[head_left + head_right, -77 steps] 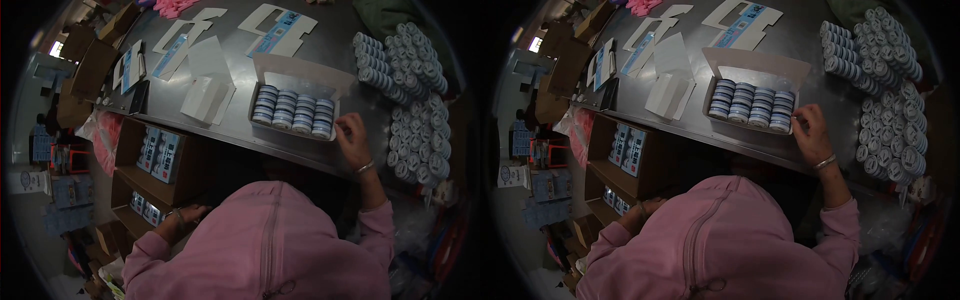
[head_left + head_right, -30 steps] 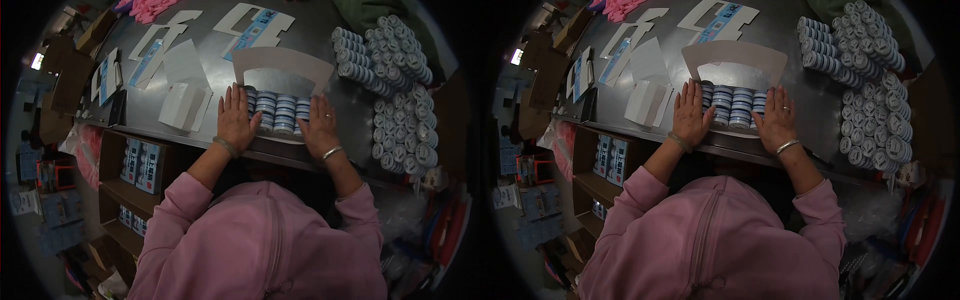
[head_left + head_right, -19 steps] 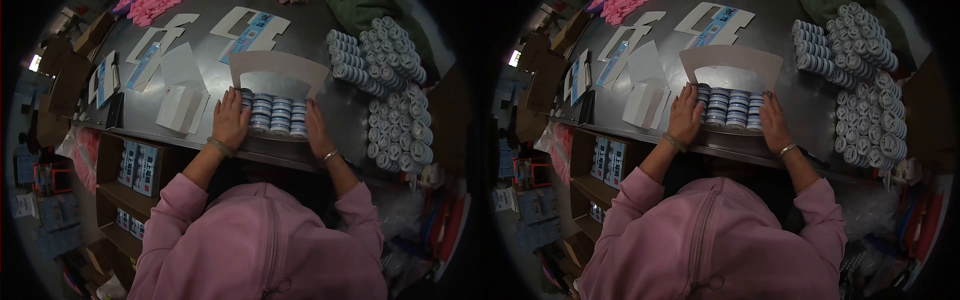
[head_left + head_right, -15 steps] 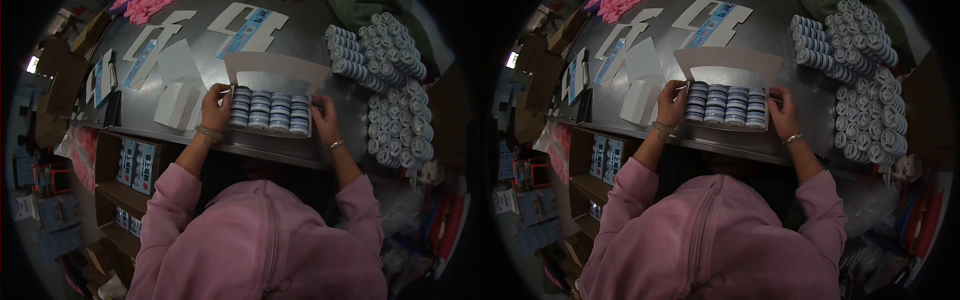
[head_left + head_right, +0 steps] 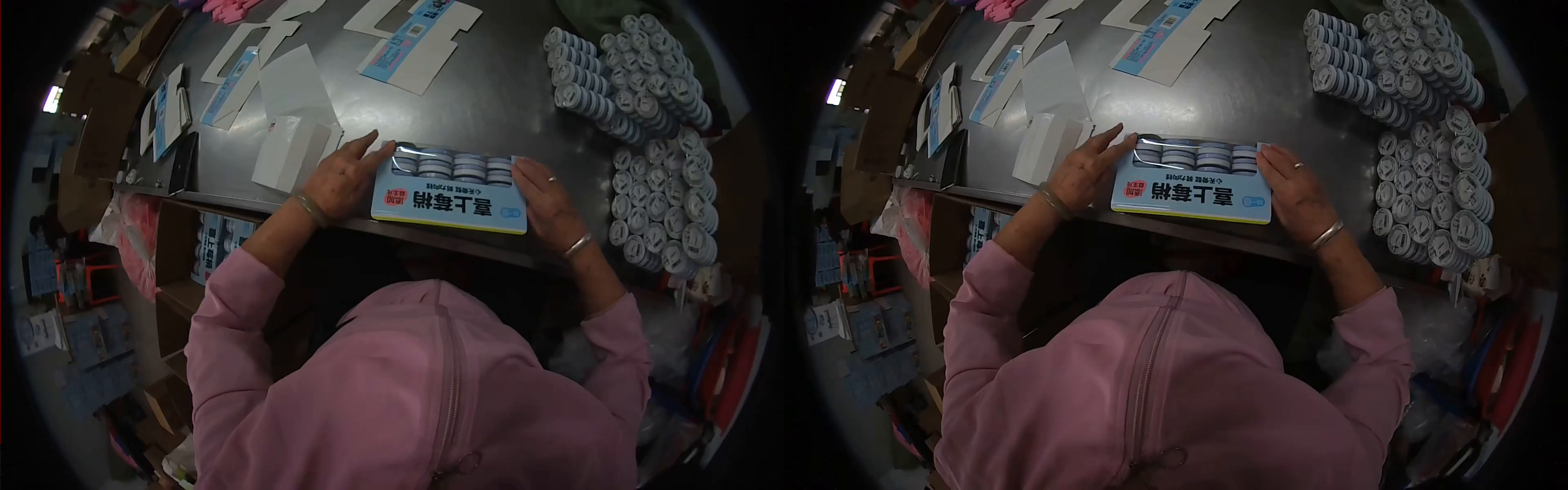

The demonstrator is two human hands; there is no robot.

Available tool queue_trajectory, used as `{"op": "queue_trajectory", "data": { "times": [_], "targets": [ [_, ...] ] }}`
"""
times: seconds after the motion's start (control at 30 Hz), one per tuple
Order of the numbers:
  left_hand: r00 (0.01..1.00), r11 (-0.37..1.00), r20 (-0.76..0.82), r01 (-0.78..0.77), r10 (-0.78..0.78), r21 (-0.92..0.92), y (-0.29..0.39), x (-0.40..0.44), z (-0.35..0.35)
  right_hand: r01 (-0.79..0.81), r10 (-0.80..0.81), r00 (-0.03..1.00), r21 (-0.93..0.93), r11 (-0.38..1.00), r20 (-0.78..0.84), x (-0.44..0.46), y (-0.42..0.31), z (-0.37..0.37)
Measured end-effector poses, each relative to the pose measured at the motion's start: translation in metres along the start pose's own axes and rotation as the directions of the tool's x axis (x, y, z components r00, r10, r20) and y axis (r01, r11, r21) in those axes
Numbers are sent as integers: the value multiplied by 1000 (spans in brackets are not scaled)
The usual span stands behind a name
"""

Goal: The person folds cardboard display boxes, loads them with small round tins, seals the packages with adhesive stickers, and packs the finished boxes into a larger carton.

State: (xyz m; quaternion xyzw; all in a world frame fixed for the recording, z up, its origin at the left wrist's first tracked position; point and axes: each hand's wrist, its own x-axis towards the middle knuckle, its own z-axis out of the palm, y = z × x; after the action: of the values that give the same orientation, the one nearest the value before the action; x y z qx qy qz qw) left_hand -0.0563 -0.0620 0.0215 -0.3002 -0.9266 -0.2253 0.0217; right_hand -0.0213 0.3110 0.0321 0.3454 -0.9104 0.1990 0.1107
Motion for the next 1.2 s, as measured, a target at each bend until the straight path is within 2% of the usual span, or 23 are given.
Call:
{"op": "queue_trajectory", "data": {
  "times": [0.07,0.13,0.17,0.2,0.23,0.3,0.5,0.53,0.6,0.63,0.7,0.8,0.93,1.0,1.03,1.13,1.2],
  "targets": [
    [986,966,38,-164,160,202,-1,0,-12,9,-9,999,4,1000,42,1,-1,-9],
    [983,972,31,-182,179,146,26,6,-20,15,-16,996,6,1000,86,0,2,-15],
    [980,975,24,-201,200,92,39,8,-18,-8,0,983,44,999,182,1,7,-17],
    [979,982,84,-188,186,21,46,7,-10,-34,11,961,80,996,275,2,8,-19],
    [978,982,86,-190,188,20,52,5,-5,-37,13,961,80,996,275,3,6,-24],
    [981,968,113,-179,161,174,62,1,3,29,-4,947,-75,997,323,7,-2,-33],
    [964,901,133,-264,231,345,44,-4,25,-49,57,973,-42,998,225,6,-32,-5],
    [965,902,134,-258,225,346,42,-5,30,-45,52,973,-37,998,226,6,-33,2],
    [955,833,116,-294,272,469,43,-7,32,-11,9,982,12,1000,190,5,-38,14],
    [956,833,120,-293,269,469,44,-7,28,-11,8,982,17,1000,191,5,-41,14],
    [958,952,149,-266,244,152,49,-5,16,20,-1,965,-69,997,264,6,-46,9],
    [956,965,200,-240,216,102,50,-6,10,14,3,948,-53,998,317,8,-47,7],
    [957,963,191,-244,220,115,47,-6,19,18,16,939,-95,995,343,6,-49,10],
    [960,941,158,-260,230,215,44,-7,27,23,36,937,-164,986,346,6,-50,12],
    [961,944,157,-258,228,208,44,-8,30,23,37,935,-163,986,353,5,-50,13],
    [962,942,130,-261,238,210,43,-9,28,8,28,954,-120,993,297,1,-49,12],
    [964,967,90,-252,249,32,40,-9,17,29,-36,969,34,999,244,-6,-40,8]
  ]
}}
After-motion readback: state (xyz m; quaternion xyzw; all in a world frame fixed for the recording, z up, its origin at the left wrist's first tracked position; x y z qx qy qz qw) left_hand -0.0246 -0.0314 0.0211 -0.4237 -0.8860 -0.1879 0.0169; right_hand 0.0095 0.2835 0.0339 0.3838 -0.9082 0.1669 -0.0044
